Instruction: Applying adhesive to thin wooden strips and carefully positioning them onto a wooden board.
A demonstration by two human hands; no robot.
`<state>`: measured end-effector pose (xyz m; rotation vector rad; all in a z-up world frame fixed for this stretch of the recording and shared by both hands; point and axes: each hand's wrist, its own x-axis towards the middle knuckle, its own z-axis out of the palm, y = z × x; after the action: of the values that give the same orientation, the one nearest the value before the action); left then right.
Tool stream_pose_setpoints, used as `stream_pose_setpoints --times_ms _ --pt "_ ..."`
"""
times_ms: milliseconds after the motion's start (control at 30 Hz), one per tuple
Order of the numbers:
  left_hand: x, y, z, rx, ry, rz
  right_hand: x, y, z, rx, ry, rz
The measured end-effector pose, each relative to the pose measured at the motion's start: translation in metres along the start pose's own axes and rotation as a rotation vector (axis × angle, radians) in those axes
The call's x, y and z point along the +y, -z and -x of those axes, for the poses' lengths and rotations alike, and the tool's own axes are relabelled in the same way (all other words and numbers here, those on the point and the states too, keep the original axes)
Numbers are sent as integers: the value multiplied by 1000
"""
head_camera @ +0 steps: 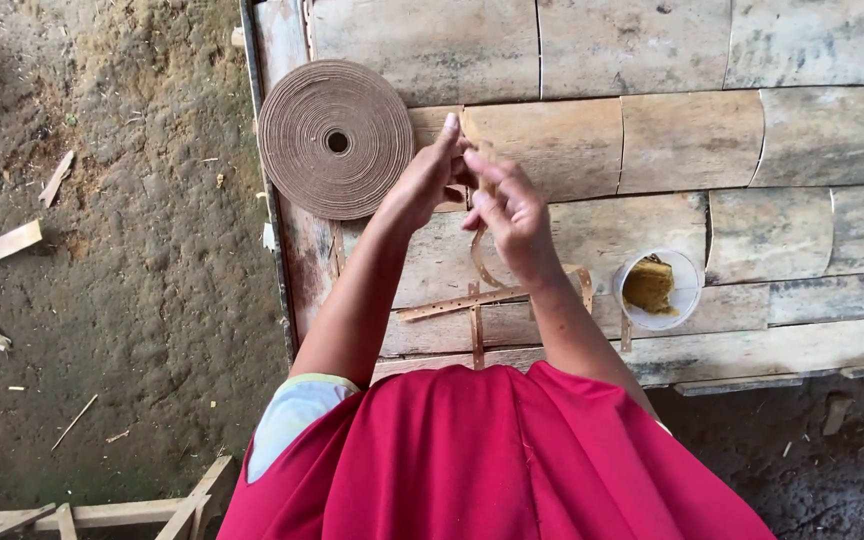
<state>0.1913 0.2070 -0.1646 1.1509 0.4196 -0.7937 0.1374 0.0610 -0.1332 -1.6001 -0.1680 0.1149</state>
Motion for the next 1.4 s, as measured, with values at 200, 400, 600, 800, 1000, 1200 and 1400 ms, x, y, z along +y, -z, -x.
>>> stream_pose_setpoints --times_ms 200,400,600,800,1000,1200,1400 --pt "-46 28 -75 60 -206 294 15 1 30 19 -241 -1" --pt "-12 23 -84 235 -312 97 16 1 24 91 -514 140" --pt "4 23 -103 406 -571 -336 50 13 21 23 -350 314" --pt "13 36 -122 568 -629 -997 51 9 11 47 -495 204" --pt "11 42 -140 618 -652 -1257 54 0 0 36 -668 227" --pt "-1 45 -147 659 -684 -1244 55 -4 -5 45 -686 198" --pt "-4 47 -149 632 -673 -1232 70 -4 0 44 -639 227"
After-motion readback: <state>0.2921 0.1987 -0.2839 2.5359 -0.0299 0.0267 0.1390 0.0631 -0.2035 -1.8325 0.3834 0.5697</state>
